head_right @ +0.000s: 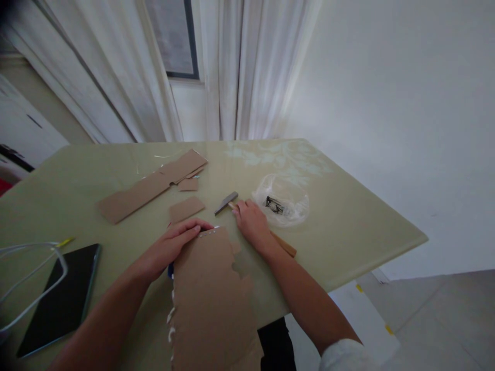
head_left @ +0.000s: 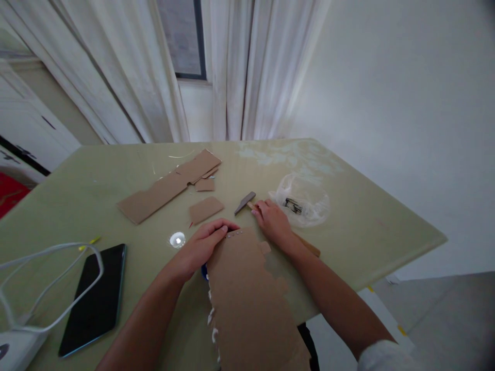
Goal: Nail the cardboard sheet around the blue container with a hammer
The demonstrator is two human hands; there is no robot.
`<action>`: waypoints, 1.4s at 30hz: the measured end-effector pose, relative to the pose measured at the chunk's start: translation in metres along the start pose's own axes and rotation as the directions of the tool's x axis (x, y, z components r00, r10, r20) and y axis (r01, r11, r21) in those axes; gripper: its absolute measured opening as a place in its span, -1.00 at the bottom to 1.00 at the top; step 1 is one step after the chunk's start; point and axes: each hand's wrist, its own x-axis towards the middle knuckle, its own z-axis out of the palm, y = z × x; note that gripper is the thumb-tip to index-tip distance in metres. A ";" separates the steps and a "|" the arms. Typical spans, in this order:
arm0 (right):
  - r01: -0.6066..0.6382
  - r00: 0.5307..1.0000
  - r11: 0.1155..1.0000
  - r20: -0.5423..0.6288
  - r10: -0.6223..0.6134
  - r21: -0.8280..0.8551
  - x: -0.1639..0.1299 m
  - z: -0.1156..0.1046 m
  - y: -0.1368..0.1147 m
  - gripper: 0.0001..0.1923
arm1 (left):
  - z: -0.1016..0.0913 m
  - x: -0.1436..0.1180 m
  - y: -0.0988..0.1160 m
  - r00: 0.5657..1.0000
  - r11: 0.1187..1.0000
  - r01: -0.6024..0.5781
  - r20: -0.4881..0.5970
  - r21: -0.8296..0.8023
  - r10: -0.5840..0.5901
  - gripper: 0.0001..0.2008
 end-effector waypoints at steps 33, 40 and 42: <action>0.134 0.960 0.542 0.027 -0.280 0.830 -0.012 -0.034 -0.020 -0.62 | -0.011 -0.001 -0.010 0.993 0.995 -0.095 0.064 -0.005 0.095 -0.59; 0.080 0.943 0.548 0.115 -0.313 0.832 -0.008 -0.030 -0.015 -0.62 | -0.009 0.000 -0.010 0.999 0.998 -0.031 0.024 -0.051 0.032 -0.52; 0.070 0.941 0.536 0.123 -0.315 0.841 -0.008 -0.029 -0.015 -0.60 | -0.008 0.000 -0.011 1.000 0.994 -0.001 0.026 -0.110 0.004 -0.49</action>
